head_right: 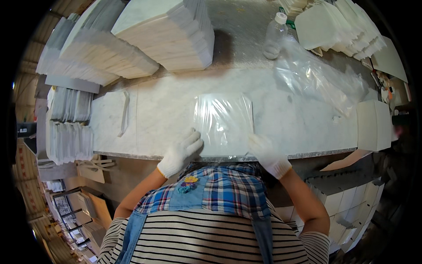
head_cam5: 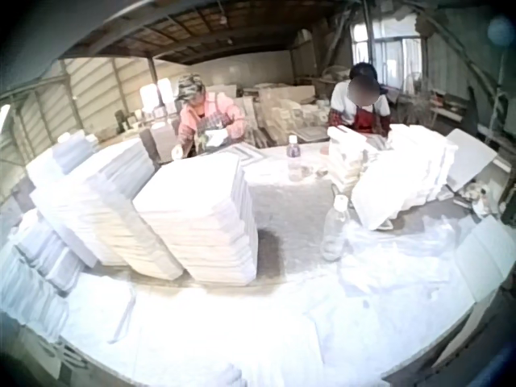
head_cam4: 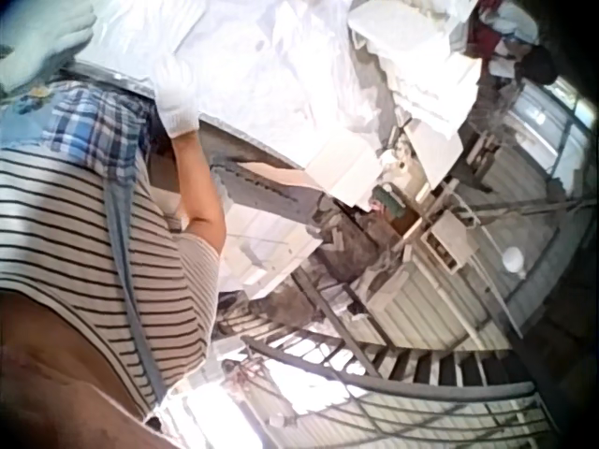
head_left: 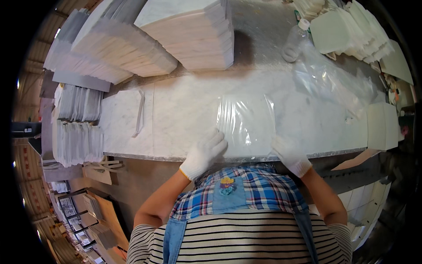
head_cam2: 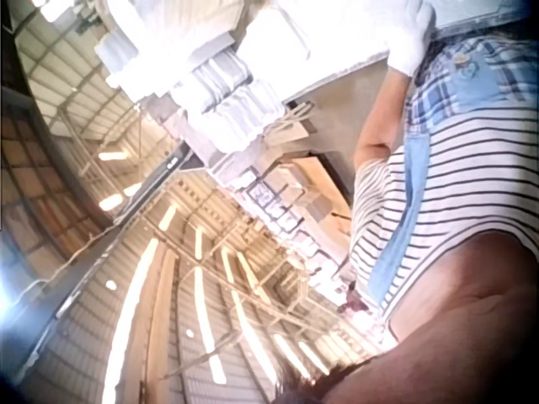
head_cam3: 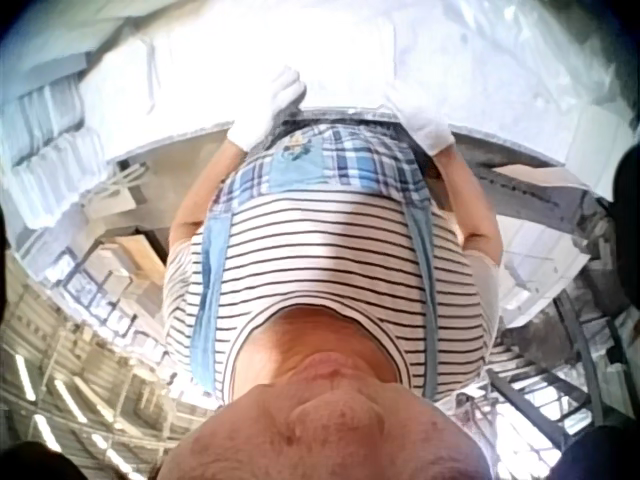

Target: The person repeatedly picks white square tiles from a stack, places each tile into a clear plastic bag, folds the bag closed, and sets the packaged tile into a cardboard box. The process is repeated continuously throughout the clip.

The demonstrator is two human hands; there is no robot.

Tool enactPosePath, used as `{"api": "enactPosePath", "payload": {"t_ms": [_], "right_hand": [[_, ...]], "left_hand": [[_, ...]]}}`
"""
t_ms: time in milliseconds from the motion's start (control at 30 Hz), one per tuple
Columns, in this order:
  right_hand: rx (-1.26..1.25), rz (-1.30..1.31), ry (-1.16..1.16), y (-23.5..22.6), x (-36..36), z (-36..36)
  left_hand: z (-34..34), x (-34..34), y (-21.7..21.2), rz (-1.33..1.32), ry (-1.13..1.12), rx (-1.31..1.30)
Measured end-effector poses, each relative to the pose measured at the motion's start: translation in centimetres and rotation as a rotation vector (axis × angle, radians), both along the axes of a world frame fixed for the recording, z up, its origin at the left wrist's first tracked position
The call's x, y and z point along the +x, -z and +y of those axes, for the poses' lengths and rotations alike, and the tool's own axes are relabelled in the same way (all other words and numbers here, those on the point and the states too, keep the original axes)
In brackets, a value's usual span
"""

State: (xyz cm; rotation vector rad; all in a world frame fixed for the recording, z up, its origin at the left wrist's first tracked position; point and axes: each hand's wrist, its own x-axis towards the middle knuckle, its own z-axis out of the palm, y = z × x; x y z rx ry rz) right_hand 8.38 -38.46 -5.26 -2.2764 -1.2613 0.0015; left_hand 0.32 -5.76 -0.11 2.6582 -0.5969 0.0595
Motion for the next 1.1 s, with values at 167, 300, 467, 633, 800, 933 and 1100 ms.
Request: {"api": "enactPosePath", "payload": {"t_ms": [167,300,467,633,800,933,1100], "right_hand": [[0.105,0.338,0.163,-0.4,2.9,1.1],[0.139,0.111,0.137,0.4,5.0,1.8],[0.149,-0.019,0.167,0.0,4.2,2.2],[0.141,-0.024,0.226,0.1,3.2,2.5],[0.147,-0.001,0.324,1.1,1.7,2.7],[0.137,-0.044,0.389,0.3,-0.2,3.1],[0.218,0.061,0.5,-0.5,-3.4,3.7]], "left_hand": [[0.0,3.5,0.6,-0.068,-0.081,-0.086],[0.2,5.6,0.0,-0.04,-0.061,-0.052],[-1.2,6.4,-1.9,-0.021,-0.016,0.262],[-5.3,9.2,-2.1,-0.018,0.019,0.259],[-6.3,9.5,-0.7,0.094,0.052,0.302],[-6.3,8.8,-0.7,0.048,0.13,0.401],[-6.5,8.6,-0.5,0.032,0.146,0.45]]}}
